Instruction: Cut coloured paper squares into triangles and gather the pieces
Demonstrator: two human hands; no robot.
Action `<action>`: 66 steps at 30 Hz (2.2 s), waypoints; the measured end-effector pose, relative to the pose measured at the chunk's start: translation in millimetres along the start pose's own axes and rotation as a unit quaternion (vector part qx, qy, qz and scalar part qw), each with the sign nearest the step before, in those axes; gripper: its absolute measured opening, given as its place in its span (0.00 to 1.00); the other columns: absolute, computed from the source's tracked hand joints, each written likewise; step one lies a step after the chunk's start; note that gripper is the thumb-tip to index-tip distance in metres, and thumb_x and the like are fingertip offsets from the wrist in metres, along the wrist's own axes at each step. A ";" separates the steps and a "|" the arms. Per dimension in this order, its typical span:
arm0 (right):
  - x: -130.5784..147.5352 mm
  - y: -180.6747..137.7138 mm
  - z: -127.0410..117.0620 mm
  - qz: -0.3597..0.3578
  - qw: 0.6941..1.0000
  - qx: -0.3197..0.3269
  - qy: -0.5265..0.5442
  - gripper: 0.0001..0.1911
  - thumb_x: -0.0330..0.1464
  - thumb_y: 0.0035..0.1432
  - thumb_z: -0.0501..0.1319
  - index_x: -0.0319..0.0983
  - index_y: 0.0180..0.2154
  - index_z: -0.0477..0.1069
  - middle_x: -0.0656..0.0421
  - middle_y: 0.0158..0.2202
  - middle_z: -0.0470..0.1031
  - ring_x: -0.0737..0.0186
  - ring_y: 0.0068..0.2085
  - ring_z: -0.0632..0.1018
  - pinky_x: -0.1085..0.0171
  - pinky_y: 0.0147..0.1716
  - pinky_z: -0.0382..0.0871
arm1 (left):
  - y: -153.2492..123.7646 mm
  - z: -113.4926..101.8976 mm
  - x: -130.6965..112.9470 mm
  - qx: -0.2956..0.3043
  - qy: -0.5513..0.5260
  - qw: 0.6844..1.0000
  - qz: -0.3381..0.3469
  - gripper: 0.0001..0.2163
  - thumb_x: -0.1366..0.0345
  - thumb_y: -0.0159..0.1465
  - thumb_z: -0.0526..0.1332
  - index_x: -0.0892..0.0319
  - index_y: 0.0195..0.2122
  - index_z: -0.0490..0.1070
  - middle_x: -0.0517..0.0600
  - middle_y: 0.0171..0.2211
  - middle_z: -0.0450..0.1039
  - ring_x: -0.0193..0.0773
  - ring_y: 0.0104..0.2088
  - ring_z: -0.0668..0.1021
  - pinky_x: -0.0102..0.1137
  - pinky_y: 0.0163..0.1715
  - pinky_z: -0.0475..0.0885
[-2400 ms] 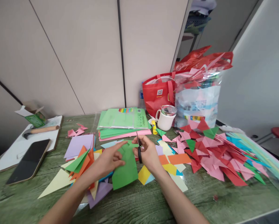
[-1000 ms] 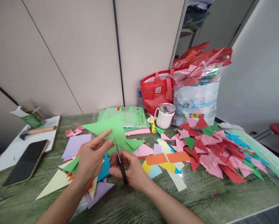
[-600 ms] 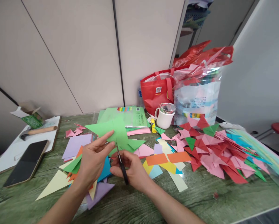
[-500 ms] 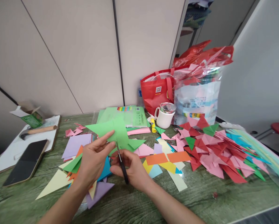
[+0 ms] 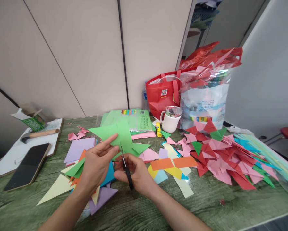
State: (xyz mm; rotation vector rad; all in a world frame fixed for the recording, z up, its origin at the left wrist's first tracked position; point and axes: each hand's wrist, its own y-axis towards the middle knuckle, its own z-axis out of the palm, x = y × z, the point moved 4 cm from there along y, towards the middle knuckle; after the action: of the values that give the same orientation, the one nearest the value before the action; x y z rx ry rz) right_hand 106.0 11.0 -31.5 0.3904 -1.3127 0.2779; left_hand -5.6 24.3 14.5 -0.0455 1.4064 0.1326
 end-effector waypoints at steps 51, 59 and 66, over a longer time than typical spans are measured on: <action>-7.6 0.8 -1.2 0.001 0.997 -0.073 -0.012 0.17 0.38 0.39 0.70 0.38 0.25 0.65 0.66 0.20 0.63 0.71 0.22 0.61 0.69 0.21 0.55 | -5.0 3.6 -3.4 0.000 -0.005 1.000 0.007 0.21 0.69 0.50 0.65 0.61 0.47 0.73 0.42 0.18 0.61 0.26 0.20 0.62 0.21 0.17 0.61; -9.2 -0.2 -0.5 0.002 0.996 -0.092 -0.016 0.16 0.39 0.39 0.70 0.38 0.27 0.68 0.66 0.18 0.64 0.71 0.18 0.63 0.69 0.18 0.56 | -6.0 3.6 -1.8 0.004 -0.006 1.000 0.007 0.21 0.69 0.51 0.65 0.61 0.47 0.73 0.42 0.19 0.61 0.26 0.21 0.63 0.21 0.19 0.64; -10.5 -1.5 0.3 0.019 0.994 -0.102 -0.015 0.15 0.38 0.40 0.69 0.37 0.28 0.68 0.67 0.16 0.64 0.72 0.17 0.63 0.71 0.16 0.57 | -4.9 0.0 -2.0 0.000 0.020 1.000 0.019 0.18 0.66 0.52 0.65 0.58 0.45 0.74 0.42 0.20 0.65 0.25 0.22 0.65 0.20 0.22 0.65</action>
State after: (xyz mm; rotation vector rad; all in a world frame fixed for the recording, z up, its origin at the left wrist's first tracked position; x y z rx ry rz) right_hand 103.9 9.7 -41.8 0.1975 -1.3649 0.1678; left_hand -5.3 19.3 16.2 -0.0221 1.4468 0.1645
